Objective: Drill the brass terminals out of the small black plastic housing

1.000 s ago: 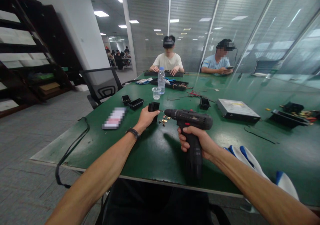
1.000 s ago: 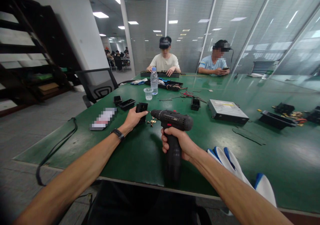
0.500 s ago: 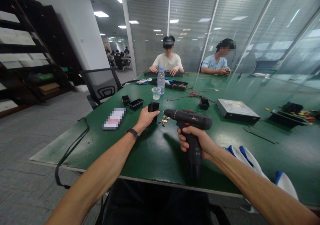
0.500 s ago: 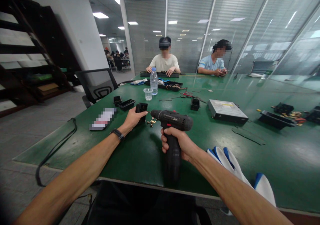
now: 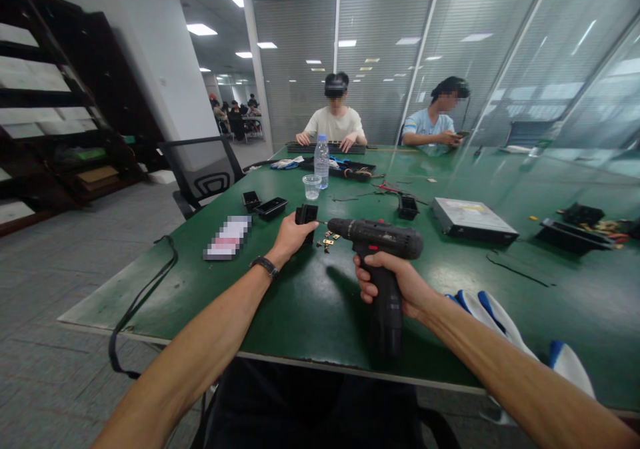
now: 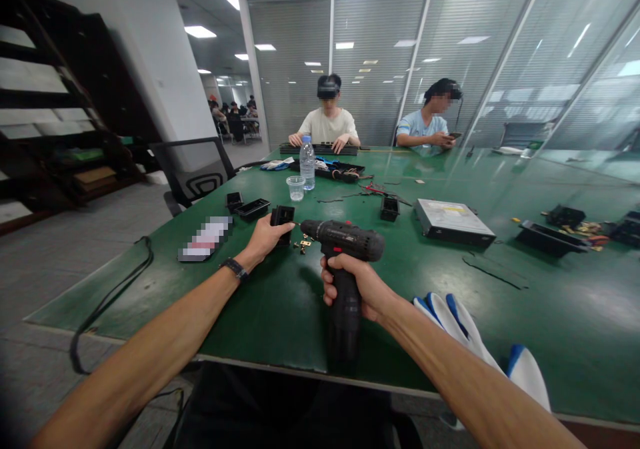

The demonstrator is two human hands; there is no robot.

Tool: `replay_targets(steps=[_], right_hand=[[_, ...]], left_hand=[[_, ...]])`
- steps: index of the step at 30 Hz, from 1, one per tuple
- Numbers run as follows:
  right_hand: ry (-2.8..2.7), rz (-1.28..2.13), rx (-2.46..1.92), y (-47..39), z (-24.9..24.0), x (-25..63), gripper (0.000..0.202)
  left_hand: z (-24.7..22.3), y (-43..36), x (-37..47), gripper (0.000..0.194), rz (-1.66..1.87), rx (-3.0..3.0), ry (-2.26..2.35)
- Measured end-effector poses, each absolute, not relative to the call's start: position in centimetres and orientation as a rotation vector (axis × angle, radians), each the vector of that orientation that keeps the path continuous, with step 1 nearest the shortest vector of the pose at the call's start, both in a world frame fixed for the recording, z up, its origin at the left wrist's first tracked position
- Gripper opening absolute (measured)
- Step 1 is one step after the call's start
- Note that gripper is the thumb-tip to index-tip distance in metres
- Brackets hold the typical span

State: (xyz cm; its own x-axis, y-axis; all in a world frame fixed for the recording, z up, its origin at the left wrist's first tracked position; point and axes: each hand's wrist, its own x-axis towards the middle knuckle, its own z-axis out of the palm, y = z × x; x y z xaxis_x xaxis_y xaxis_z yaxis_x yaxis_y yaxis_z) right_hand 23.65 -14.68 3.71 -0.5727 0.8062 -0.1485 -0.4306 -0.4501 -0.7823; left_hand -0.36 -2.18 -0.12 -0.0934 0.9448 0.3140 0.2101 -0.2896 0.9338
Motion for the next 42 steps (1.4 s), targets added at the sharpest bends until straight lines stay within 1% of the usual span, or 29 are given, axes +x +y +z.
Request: replay_targets(steps=[19,28,42], right_hand=[[-0.942,2.035,-0.688,-14.79,3.67,23.69,0.011],[-0.922,2.057,-0.675,-14.66,3.76,23.62,0.013],[-0.936,2.042,-0.679,-14.79,3.76,23.58,0.01]], left_hand=[[-0.13,-2.27,-0.39,0.039,1.434,1.544,1.289],[0.26,-2.54,-0.14,0.037,1.439,1.473,1.29],[0.15,-2.53,-0.18,0.036,1.449,1.495,1.297]])
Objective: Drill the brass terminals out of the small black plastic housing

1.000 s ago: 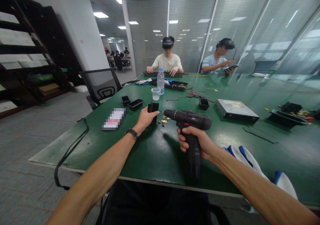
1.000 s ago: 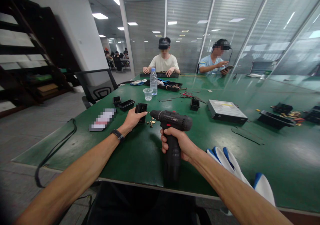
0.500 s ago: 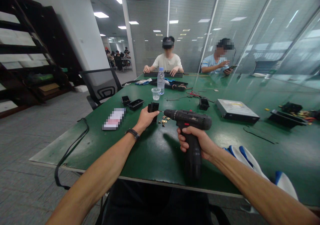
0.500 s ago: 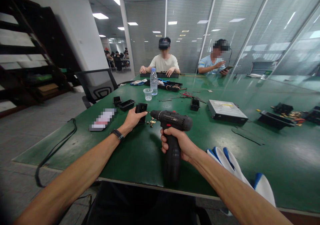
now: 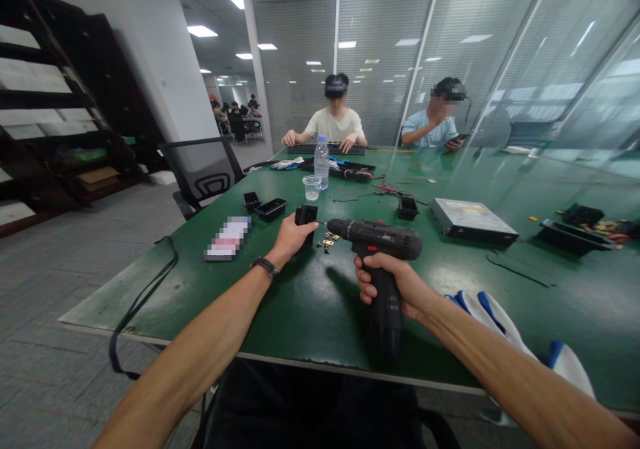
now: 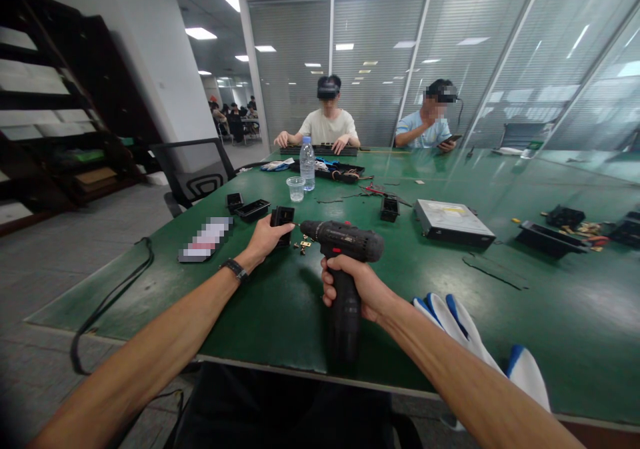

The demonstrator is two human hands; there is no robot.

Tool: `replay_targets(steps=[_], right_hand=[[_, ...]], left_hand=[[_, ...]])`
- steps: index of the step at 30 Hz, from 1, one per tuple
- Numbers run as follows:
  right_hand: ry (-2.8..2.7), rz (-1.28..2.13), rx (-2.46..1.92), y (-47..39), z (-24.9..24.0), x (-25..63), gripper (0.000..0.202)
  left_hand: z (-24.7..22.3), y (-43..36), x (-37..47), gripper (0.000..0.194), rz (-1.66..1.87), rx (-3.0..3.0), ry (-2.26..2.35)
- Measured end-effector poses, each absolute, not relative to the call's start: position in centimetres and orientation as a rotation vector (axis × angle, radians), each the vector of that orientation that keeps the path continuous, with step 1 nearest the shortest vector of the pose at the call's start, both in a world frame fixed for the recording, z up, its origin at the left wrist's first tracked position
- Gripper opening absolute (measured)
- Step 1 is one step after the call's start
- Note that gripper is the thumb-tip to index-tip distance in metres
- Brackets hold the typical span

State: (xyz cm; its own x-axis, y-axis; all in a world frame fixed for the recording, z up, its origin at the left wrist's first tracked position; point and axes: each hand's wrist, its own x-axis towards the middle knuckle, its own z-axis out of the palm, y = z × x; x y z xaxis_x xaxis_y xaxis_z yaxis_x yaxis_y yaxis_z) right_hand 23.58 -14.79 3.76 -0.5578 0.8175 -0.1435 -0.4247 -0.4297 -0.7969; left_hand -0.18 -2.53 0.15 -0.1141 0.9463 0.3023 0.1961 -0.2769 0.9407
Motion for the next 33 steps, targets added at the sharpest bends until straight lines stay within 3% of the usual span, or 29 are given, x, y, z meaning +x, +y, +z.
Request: replay_targets(steps=[33], right_hand=[[-0.92,2.054,-0.661,-14.77,3.8,23.62,0.013]], left_hand=[[-0.14,-2.16,-0.43,0.037,1.446,1.538,1.29]])
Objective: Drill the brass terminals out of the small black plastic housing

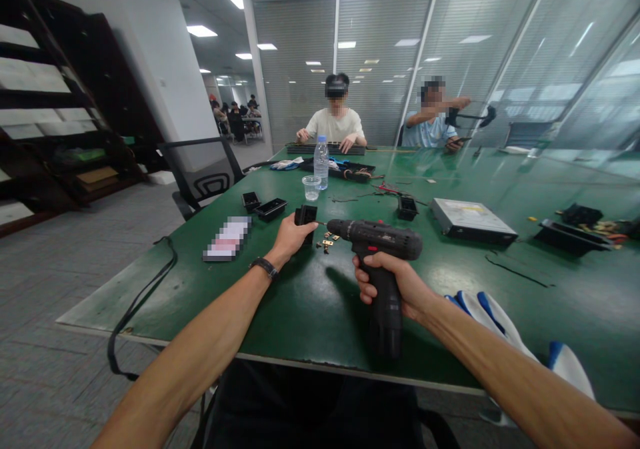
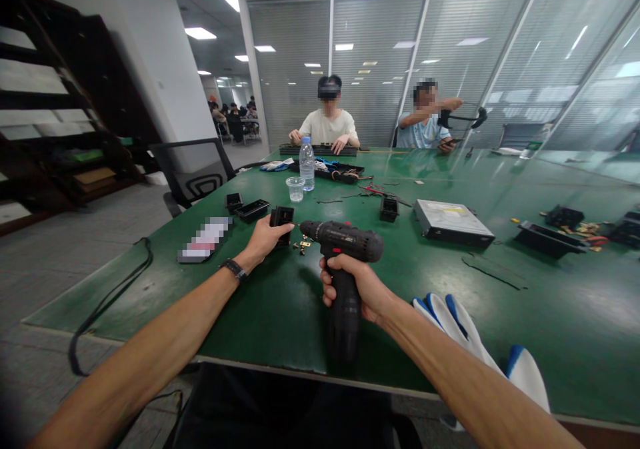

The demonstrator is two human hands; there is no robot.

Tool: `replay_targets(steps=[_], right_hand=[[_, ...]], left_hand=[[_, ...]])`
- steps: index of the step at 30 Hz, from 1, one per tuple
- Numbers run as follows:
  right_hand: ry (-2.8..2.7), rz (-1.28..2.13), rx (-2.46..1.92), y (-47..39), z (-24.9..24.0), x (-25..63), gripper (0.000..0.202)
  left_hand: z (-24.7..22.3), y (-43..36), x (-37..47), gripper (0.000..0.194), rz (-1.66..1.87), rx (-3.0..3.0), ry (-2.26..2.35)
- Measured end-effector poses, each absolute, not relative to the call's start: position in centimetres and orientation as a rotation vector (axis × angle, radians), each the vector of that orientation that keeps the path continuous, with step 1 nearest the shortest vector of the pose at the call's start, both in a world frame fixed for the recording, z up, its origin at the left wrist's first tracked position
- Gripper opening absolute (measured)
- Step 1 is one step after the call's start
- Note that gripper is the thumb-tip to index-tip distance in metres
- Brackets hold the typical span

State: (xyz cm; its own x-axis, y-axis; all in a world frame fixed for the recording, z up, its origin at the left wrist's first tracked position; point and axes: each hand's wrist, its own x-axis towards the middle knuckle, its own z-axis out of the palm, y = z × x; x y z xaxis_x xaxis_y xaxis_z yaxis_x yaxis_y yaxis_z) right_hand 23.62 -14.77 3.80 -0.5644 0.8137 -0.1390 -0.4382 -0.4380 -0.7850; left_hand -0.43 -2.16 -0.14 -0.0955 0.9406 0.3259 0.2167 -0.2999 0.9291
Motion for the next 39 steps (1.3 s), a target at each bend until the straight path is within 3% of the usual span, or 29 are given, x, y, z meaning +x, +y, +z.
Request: replay_targets(steps=[39], right_hand=[[-0.908,2.051,-0.682,-14.72,3.75,23.75,0.017]], left_hand=[[0.23,-2.28,-0.34,0.04,1.421,1.507,1.32]])
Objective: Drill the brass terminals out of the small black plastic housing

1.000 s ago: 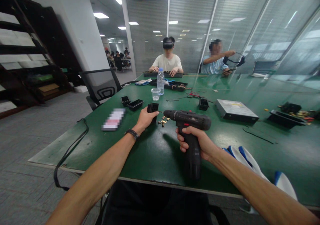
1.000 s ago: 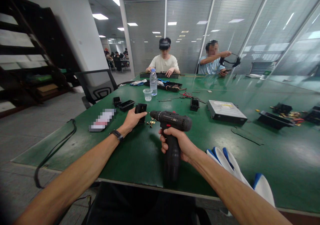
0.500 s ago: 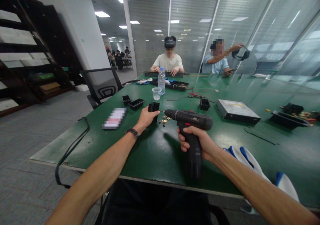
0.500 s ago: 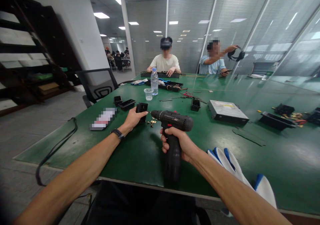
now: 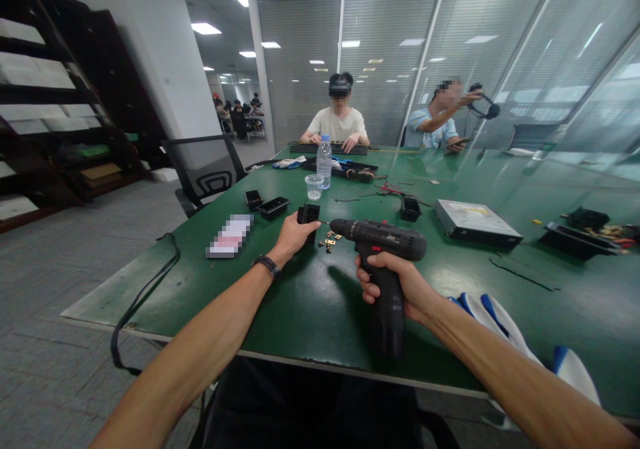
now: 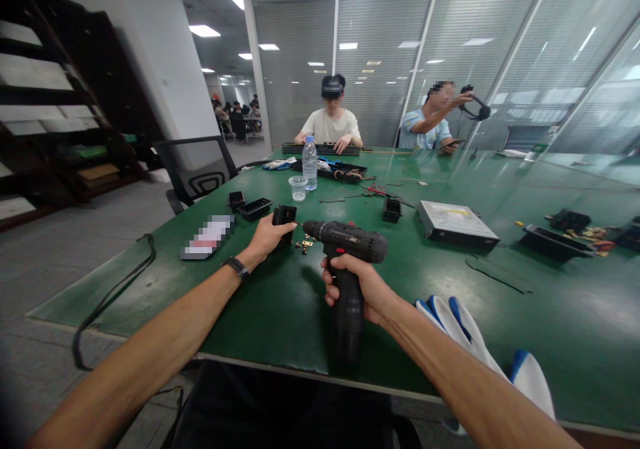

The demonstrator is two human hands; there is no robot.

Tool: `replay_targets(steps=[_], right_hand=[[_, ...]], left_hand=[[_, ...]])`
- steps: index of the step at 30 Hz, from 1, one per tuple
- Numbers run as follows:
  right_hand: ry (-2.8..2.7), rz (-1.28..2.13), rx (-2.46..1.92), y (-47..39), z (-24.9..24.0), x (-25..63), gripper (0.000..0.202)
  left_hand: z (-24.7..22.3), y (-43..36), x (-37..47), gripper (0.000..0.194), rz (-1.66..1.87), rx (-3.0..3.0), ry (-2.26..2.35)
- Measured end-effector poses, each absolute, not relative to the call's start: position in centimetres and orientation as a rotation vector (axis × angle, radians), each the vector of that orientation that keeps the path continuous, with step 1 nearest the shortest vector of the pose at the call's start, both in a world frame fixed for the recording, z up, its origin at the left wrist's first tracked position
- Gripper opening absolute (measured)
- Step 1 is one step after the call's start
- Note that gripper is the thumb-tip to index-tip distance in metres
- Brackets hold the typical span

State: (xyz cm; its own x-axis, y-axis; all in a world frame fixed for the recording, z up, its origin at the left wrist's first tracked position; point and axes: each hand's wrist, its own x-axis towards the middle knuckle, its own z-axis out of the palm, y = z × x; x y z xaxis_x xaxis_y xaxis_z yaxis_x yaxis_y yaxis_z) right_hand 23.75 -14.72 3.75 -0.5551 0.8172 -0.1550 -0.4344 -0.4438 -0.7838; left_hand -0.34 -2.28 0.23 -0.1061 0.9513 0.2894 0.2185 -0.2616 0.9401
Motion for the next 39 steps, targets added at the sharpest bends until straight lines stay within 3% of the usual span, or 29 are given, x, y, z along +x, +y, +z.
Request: replay_targets(steps=[39], right_hand=[[-0.918,2.03,-0.708,-14.77,3.96,23.59,0.016]], left_hand=[[-0.19,-2.0,-0.49,0.039,1.431,1.522,1.311]])
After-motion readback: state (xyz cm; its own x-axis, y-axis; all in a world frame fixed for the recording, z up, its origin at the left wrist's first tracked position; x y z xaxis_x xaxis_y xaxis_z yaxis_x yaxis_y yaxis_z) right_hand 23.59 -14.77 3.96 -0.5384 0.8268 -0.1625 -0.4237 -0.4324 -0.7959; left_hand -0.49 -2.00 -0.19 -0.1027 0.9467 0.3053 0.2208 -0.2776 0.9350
